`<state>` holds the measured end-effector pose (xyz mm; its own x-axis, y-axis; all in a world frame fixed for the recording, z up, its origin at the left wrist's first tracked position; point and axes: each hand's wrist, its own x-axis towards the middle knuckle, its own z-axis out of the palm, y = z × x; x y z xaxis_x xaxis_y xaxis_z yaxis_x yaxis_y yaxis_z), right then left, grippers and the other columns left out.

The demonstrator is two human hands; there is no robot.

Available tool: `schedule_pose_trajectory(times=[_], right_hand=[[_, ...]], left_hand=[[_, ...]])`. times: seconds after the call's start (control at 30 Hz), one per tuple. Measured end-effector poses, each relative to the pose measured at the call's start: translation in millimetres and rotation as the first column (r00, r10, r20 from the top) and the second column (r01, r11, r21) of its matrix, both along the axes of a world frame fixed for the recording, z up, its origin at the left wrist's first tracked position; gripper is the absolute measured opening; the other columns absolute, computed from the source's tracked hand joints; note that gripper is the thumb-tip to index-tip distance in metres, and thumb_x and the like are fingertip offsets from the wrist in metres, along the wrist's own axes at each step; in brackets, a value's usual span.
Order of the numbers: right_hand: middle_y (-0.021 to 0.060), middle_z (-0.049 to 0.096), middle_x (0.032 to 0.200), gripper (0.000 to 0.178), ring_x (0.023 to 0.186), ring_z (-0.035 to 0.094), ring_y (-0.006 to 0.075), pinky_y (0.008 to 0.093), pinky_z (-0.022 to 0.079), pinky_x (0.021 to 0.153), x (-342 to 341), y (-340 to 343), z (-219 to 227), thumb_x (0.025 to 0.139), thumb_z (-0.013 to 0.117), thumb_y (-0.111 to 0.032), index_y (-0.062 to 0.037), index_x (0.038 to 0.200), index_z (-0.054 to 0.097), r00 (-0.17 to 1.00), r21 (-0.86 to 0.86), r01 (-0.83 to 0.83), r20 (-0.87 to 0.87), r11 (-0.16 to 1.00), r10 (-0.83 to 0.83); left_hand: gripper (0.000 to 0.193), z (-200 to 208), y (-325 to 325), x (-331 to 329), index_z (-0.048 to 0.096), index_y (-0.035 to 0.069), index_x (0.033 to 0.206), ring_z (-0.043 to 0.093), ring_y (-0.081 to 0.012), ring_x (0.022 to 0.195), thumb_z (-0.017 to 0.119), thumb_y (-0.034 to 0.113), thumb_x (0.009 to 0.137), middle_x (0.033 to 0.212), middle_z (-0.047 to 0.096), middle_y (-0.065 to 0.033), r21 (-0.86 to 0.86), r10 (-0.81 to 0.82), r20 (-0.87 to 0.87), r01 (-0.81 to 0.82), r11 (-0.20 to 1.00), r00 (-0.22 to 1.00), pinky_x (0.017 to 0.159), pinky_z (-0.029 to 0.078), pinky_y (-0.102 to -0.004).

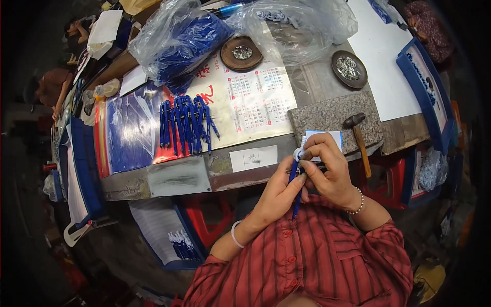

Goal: The recorder is assembling small hardware components, attaching white plastic pieces and metal pins to blue plastic frames using a hammer at a manual workstation.

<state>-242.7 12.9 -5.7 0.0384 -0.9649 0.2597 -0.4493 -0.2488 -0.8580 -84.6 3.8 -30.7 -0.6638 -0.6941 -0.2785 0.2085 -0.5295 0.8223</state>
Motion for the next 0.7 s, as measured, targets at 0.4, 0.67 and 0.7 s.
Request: schedule_pose_trajectory(times=[0.4,0.67,0.7], right_hand=[[0.0149,0.051,0.095,0.011,0.084,0.055,0.0275,0.0325,0.046,0.072,-0.6,0.9,-0.6,0.079,0.060,0.000,0.0023,0.088,0.053,1.000,0.036,0.011,0.019,0.999,-0.011],[0.0151,0.053,0.094,0.018,0.081,0.055,0.0307,0.0364,0.047,0.070,13.1,1.1,-7.5,0.071,0.063,0.006,0.0021,0.087,0.055,0.894,-0.315,-0.002,-0.425,0.949,-0.139],[0.0150,0.053,0.094,0.020,0.081,0.054,0.0312,0.0370,0.047,0.070,13.6,0.6,-8.3,0.070,0.063,0.006,0.0022,0.087,0.055,0.890,-0.309,-0.011,-0.437,0.951,-0.132]], left_hand=[[0.035,0.5,0.6,-2.1,0.034,0.000,0.128,0.056,-0.0095,0.065,0.043,0.010,0.096,0.083,0.055,-0.0055,0.033,0.004,-0.015,-0.004,0.999,1.000,0.061,0.049,-0.0237],[0.040,-16.9,6.8,-6.4,0.035,-0.003,0.128,0.061,-0.0218,0.073,0.047,0.010,0.093,0.088,0.058,-0.0164,-0.464,0.197,0.264,-0.055,0.884,0.944,0.065,0.048,-0.0310],[0.040,-17.8,7.0,-6.9,0.035,-0.004,0.128,0.062,-0.0248,0.074,0.048,0.010,0.092,0.089,0.058,-0.0187,-0.565,0.262,0.292,-0.055,0.823,0.920,0.066,0.047,-0.0320]])
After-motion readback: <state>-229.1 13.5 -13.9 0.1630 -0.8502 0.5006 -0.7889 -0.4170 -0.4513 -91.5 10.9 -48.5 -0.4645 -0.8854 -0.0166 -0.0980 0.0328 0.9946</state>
